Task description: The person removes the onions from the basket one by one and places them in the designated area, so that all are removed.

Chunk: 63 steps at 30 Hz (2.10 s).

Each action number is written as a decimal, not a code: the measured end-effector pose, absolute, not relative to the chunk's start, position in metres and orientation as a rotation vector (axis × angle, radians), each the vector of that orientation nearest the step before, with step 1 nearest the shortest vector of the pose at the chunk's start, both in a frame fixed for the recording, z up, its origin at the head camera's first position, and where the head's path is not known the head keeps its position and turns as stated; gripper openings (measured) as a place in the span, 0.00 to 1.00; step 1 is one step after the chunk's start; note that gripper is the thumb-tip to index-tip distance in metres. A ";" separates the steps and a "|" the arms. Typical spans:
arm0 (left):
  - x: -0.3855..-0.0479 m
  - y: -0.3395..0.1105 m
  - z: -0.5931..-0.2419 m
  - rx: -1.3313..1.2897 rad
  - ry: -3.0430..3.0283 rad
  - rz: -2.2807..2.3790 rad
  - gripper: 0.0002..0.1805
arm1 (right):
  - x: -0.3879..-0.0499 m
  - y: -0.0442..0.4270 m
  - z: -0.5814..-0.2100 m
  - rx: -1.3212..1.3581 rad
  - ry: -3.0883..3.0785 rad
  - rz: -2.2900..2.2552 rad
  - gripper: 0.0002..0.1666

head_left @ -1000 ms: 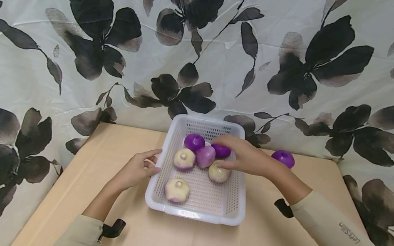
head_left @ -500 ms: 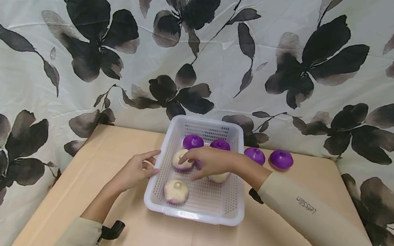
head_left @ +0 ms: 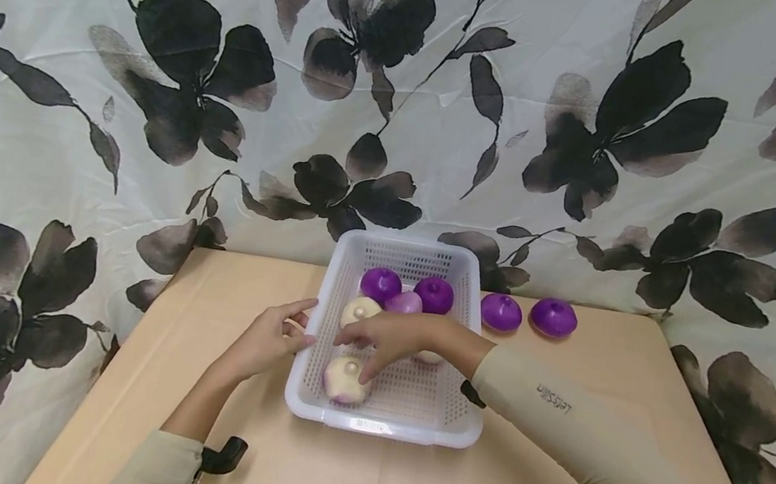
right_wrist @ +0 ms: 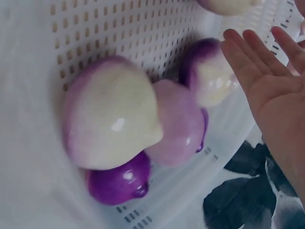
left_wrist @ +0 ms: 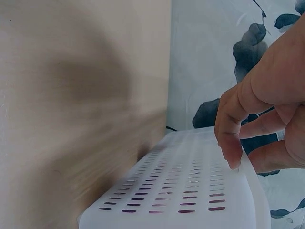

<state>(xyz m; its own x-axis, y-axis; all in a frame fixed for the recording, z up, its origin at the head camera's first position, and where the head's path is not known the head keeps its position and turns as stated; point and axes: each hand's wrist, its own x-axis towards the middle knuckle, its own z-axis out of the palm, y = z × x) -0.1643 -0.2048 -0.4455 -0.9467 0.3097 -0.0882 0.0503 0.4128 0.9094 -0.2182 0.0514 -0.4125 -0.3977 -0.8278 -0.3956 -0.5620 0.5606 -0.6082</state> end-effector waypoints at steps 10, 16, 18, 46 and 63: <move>-0.162 -0.204 -0.446 0.302 2.426 1.549 0.36 | -0.216 0.032 -0.426 -1.115 2.073 -0.313 0.46; -0.161 -0.205 -0.446 0.296 2.431 1.552 0.36 | -0.215 0.026 -0.435 -1.104 2.081 -0.234 0.48; -0.161 -0.205 -0.446 0.301 2.430 1.548 0.36 | -0.213 0.024 -0.437 -1.122 2.080 -0.216 0.49; -0.162 -0.204 -0.446 0.294 2.432 1.550 0.35 | -0.208 0.030 -0.438 -1.205 2.078 -0.369 0.44; -0.162 -0.204 -0.444 0.314 2.424 1.562 0.36 | -0.202 0.075 -0.379 -1.013 2.165 -0.548 0.46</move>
<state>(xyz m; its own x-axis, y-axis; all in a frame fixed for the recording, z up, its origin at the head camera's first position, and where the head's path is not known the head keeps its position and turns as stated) -0.1621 -0.2038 -0.4445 -0.9480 0.3067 -0.0846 0.0496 0.4051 0.9129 -0.2018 0.0751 -0.3791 -0.4694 -0.7882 -0.3980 -0.5038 0.6093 -0.6123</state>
